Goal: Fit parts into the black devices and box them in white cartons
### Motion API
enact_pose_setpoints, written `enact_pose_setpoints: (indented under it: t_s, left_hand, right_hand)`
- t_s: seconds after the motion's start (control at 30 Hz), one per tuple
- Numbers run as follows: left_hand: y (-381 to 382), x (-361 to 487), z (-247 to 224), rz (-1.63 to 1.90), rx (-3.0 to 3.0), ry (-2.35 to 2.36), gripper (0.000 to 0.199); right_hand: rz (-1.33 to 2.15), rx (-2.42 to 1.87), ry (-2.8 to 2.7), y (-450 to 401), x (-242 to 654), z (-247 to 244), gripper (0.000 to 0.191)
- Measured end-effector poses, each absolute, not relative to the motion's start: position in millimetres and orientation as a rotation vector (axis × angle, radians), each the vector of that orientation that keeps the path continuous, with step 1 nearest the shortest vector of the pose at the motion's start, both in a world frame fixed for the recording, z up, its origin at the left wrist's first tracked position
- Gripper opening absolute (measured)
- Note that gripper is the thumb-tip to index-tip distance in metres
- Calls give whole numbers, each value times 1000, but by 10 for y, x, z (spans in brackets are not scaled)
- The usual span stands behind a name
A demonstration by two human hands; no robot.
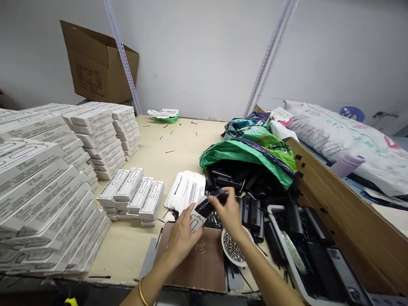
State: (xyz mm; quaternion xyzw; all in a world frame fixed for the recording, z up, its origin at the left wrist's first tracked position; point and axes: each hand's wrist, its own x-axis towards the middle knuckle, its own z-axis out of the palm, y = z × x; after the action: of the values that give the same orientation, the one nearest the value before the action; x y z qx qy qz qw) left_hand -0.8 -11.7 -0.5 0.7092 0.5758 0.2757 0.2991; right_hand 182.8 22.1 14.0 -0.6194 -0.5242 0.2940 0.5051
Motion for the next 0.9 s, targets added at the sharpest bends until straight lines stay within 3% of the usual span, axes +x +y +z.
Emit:
enact_pose_setpoints:
  t_s: [0.1,0.17,0.3,0.43,0.57,0.7,0.77,0.83,0.9]
  left_hand:
    - [-129,-1,-13,835,1835,1525,64]
    - [-148,-44,-59,913,1756,1515,67]
    - [-197,-88,-143,1006,1663,1480,74]
    - [-220,-46,-239,966,1646,1447,74]
    - [-207,-4,-306,927,1627,1449,74]
    - [-213,55,-265,920,1585,1387,75]
    - [-228,91,-243,946,1570,1339,75]
    - [-244,120,-241,977,1562,1305,76]
    - [-256,138,-256,998,1558,1275,77]
  right_hand:
    - [720,-1647,-1617,273,1773,75,30]
    - [714,-1802,-1632,385,1826,-60,33]
    - [770,-2025,-1552,559,1861,-428,13]
    - [855,-2029,-1491,564,1864,-658,13]
    - [952,-1856,-1395,476,2010,-580,5]
    - [1057,-1472,-1236,270,1959,-239,55]
    - [1109,-1141,-1084,129,1821,-51,66]
    - [1069,-1073,-1130,-9,1679,94,51]
    - [961,-1165,-1363,-122,1590,180,19]
